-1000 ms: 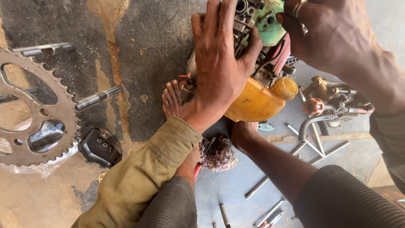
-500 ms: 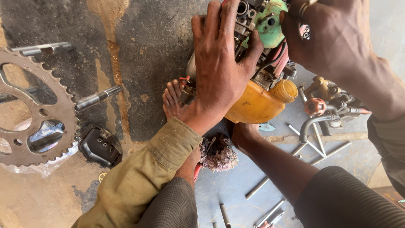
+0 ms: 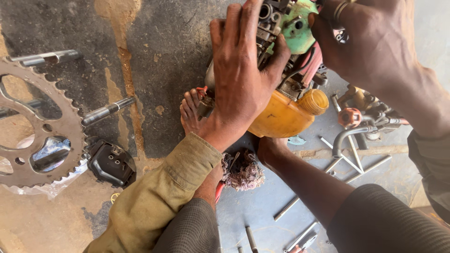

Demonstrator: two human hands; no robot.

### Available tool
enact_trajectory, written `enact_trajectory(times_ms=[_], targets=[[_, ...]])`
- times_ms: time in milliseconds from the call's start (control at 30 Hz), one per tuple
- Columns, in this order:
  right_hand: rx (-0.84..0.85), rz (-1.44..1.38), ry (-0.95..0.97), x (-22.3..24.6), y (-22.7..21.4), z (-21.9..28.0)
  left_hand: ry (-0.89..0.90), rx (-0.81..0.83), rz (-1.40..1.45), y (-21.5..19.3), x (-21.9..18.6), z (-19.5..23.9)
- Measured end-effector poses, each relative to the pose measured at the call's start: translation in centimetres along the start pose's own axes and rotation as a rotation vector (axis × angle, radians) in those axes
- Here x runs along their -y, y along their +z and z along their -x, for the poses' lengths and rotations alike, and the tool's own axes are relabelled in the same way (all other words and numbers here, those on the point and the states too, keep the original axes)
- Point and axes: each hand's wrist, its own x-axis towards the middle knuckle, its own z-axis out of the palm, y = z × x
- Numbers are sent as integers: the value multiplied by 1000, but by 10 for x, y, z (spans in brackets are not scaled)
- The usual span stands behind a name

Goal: The person disassembles and reassembles parts of a small engine, including the carburetor and fuel tank, using a screwdriver, a wrench, and by hand on a workshop floor.

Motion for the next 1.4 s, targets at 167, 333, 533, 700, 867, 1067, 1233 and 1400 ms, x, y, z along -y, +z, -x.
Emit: enact_trajectory(times_ms=[167,333,533,700,867,1067,1233,1400], targets=[[-99,-108,198,-1,-3,23,-71,40,-44,2,4,-3],[-177,-347,437,6,16,40,-101,59,-92,4,17,-8],[-164,-494,283,13,37,26,-26,99,-204,1,36,-13],[-173,-582,293,18,39,19,70,103,-123,-7,38,-15],[-174,-617,275,17,38,26,123,95,-61,-13,32,-23],[-196,-491,257,10,39,27,70,150,-10,-17,22,-35],[-194,-510,273,9,41,30,212,130,-140,-6,17,-44],[-176,-522,303,5,45,36,260,122,-219,1,10,-40]])
